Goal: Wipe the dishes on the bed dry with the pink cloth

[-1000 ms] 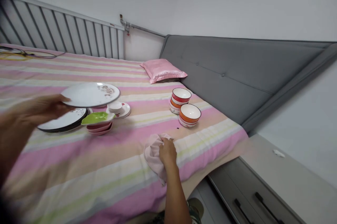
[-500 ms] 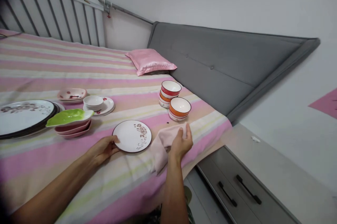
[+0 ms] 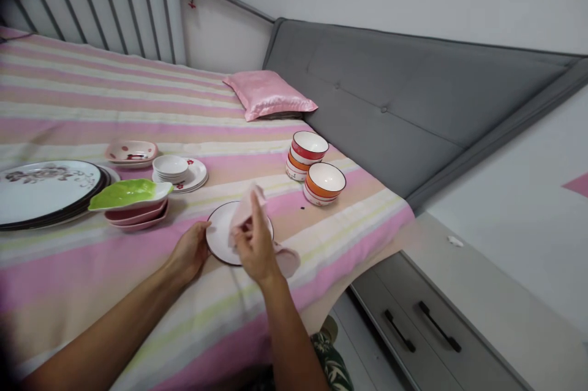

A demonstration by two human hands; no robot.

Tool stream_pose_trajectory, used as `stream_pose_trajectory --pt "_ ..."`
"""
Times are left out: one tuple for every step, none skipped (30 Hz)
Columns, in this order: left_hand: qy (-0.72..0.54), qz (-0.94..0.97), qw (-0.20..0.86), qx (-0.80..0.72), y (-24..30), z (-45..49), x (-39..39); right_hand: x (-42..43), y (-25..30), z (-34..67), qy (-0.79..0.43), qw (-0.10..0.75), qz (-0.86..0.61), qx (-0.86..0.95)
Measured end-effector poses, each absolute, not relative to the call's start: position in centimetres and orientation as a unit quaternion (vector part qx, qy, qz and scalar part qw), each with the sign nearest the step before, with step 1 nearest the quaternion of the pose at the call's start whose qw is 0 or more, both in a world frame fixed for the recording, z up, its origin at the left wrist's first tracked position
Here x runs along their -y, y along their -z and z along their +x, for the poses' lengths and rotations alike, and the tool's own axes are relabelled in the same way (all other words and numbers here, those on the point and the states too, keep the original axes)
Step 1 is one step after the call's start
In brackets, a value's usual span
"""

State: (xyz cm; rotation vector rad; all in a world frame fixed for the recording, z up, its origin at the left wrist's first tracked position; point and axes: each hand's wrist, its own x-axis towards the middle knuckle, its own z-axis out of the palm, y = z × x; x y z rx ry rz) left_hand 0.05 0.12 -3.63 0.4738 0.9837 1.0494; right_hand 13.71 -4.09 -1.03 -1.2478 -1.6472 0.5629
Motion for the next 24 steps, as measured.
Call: stream_pose_trajectory --pt "-0.494 0.212 0.729 -0.424 3.5 0.0 -0.2 4.2 1.1 13.0 -0.263 0.46 -0.484 0.696" --pt "-0.509 0.208 0.73 -0.406 3.3 0.0 -0.2 4.3 1.2 12.5 -0.283 0.444 -0.468 0.709" --pt "-0.518 0.201 0.731 -0.396 3.1 -0.1 -0.2 4.4 1.4 12.2 -0.284 0.435 -0.467 0.715" --pt "-0.52 0.193 0.734 -0.392 2.9 -0.2 -0.2 4.5 1.5 12.1 -0.263 0.434 -0.478 0.717" --pt "-0.516 0.185 0.739 -0.393 2.8 -0.2 -0.3 4.5 1.6 12.2 -0.226 0.439 -0.495 0.715" --pt "-0.505 0.18 0.746 -0.394 2.6 -0.3 -0.3 4.6 1.7 12.5 -0.182 0.444 -0.512 0.712" --pt "-0.493 0.177 0.754 -0.395 2.5 -0.3 -0.3 4.6 1.8 12.8 -0.139 0.444 -0.523 0.714" --pt "-0.488 0.176 0.757 -0.397 2.5 -0.3 -0.3 4.5 1.9 13.0 -0.102 0.435 -0.528 0.723" --pt "-0.491 0.176 0.755 -0.397 2.5 -0.2 -0.3 4.5 2.0 13.1 -0.078 0.416 -0.527 0.737" --pt "-0.499 0.177 0.751 -0.394 2.6 -0.2 -0.3 4.4 2.0 13.1 -0.067 0.391 -0.522 0.755" --pt "-0.511 0.179 0.746 -0.388 2.6 0.0 -0.2 4.3 2.0 12.9 -0.067 0.364 -0.518 0.771" --pt "-0.523 0.18 0.742 -0.379 2.7 0.1 -0.2 4.1 2.0 12.6 -0.074 0.338 -0.514 0.785" --pt "-0.531 0.179 0.741 -0.371 2.7 0.2 -0.1 3.9 2.1 12.2 -0.084 0.316 -0.512 0.795" --pt "-0.533 0.174 0.743 -0.366 2.8 0.3 0.0 3.7 2.1 11.7 -0.094 0.298 -0.511 0.8" --pt "-0.53 0.167 0.747 -0.364 2.8 0.4 0.1 3.5 2.1 11.2 -0.105 0.283 -0.512 0.804" --pt "-0.522 0.157 0.755 -0.365 2.7 0.5 0.2 3.2 2.2 10.8 -0.116 0.269 -0.515 0.806" --pt "-0.512 0.145 0.763 -0.367 2.7 0.5 0.2 2.9 2.4 10.5 -0.127 0.256 -0.519 0.806" --pt "-0.5 0.133 0.773 -0.367 2.6 0.5 0.3 2.7 2.5 10.2 -0.138 0.243 -0.523 0.805" --pt "-0.491 0.122 0.782 -0.365 2.6 0.5 0.3 2.4 2.7 10.1 -0.15 0.228 -0.526 0.805" --pt "-0.482 0.112 0.79 -0.362 2.6 0.5 0.3 2.1 2.9 10.1 -0.162 0.213 -0.528 0.806" --pt "-0.473 0.105 0.798 -0.359 2.5 0.4 0.2 1.9 3.1 10.2 -0.173 0.198 -0.528 0.807" --pt "-0.467 0.101 0.803 -0.356 2.5 0.4 0.2 1.6 3.3 10.3 -0.183 0.187 -0.528 0.808" --pt "-0.468 0.1 0.804 -0.352 2.5 0.4 0.1 1.4 3.5 10.5 -0.191 0.177 -0.53 0.807" --pt "-0.473 0.102 0.803 -0.347 2.6 0.4 0.0 1.1 3.7 10.8 -0.195 0.17 -0.534 0.805"
